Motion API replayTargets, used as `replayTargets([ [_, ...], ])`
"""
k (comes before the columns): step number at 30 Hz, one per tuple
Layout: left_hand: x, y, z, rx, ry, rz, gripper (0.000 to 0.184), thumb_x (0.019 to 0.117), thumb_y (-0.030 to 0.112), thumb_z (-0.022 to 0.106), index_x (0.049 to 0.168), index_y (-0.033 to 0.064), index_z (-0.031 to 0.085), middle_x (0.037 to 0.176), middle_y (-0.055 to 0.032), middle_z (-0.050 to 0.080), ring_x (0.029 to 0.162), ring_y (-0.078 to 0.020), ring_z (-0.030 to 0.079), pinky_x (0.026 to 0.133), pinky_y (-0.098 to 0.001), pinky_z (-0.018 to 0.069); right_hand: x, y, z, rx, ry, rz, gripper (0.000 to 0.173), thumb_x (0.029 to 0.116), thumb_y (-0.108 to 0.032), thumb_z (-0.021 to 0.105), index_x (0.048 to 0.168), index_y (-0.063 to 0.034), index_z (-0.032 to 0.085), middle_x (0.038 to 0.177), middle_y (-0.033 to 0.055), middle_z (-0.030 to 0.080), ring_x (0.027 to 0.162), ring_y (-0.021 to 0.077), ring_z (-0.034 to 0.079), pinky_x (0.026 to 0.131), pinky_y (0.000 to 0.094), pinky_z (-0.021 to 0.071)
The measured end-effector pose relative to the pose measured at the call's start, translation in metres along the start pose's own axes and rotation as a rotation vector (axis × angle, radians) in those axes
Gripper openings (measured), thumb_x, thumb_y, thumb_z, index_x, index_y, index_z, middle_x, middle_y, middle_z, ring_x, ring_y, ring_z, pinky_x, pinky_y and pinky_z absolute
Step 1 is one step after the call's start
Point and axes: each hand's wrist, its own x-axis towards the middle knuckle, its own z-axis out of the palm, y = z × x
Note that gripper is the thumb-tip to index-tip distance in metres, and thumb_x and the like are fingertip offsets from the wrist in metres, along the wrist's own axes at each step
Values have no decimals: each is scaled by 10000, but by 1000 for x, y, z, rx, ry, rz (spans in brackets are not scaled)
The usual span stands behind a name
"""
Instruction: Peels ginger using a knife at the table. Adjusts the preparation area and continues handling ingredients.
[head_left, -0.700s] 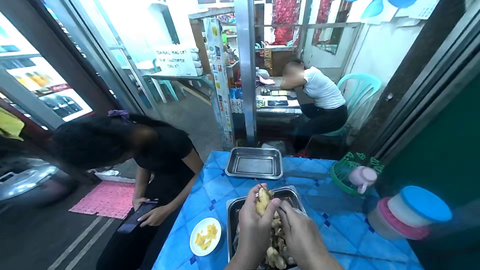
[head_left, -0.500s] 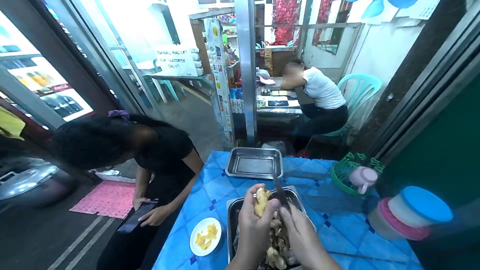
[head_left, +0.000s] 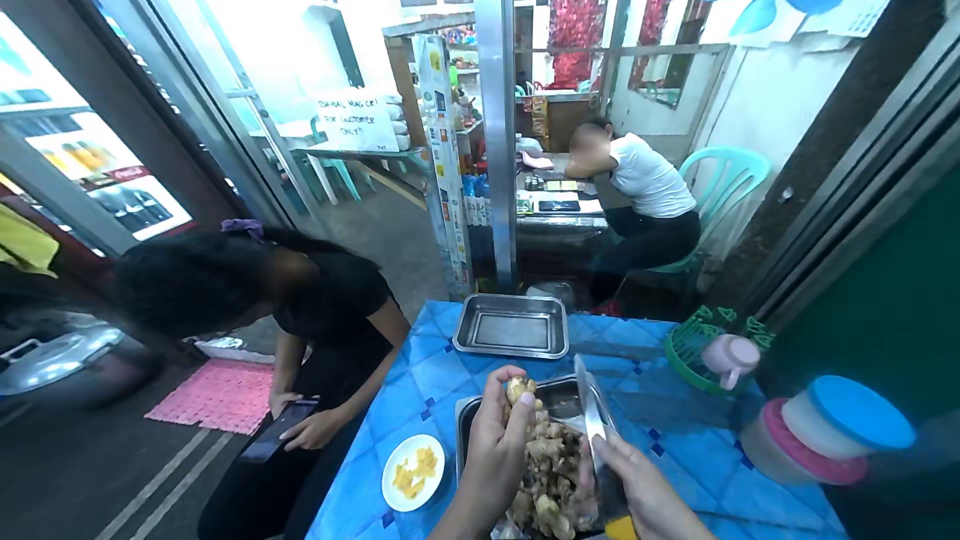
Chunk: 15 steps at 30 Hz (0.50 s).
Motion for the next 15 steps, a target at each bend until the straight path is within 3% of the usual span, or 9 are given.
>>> replayTargets([
  [2,-1,-1,0,37,3,27,246,1047,174,458,1242,44,531,880,-2,609,675,-65,573,592,-208,493,-5,11,0,-154,-1,43,320,1127,-209,296,1186,-3,532,726,79,656,671,226,700,694,437,628],
  [5,1,-1,-3,61,-25,71,259,1055,179,463,1260,38,534,932,-13,619,724,-71,586,633,-209,505,-7,-2,5,-191,33,-21,321,1124,-218,294,1183,-20,539,614,17,540,510,166,598,559,386,596],
  [8,3,6,-8,50,-93,11,375,1024,189,497,1366,35,499,1055,-32,646,817,-83,629,673,-227,532,-11,-38,15,-225,-25,-196,362,1098,-248,288,1326,-67,505,614,-26,481,462,124,524,479,330,550],
  [11,4,11,-11,81,-159,4,414,1028,185,451,1411,30,469,1079,-33,639,815,-74,615,668,-226,519,-15,-59,35,-508,-49,-380,475,1093,-278,322,1504,-67,429,698,-14,504,522,116,512,496,309,509],
  [15,3,10,-11,156,-224,77,424,1067,216,429,1416,-23,446,1059,-51,655,901,-97,653,809,-267,570,-14,-65,56,-803,-50,-521,520,1111,-305,339,1596,-117,350,923,85,653,607,149,577,587,356,549],
])
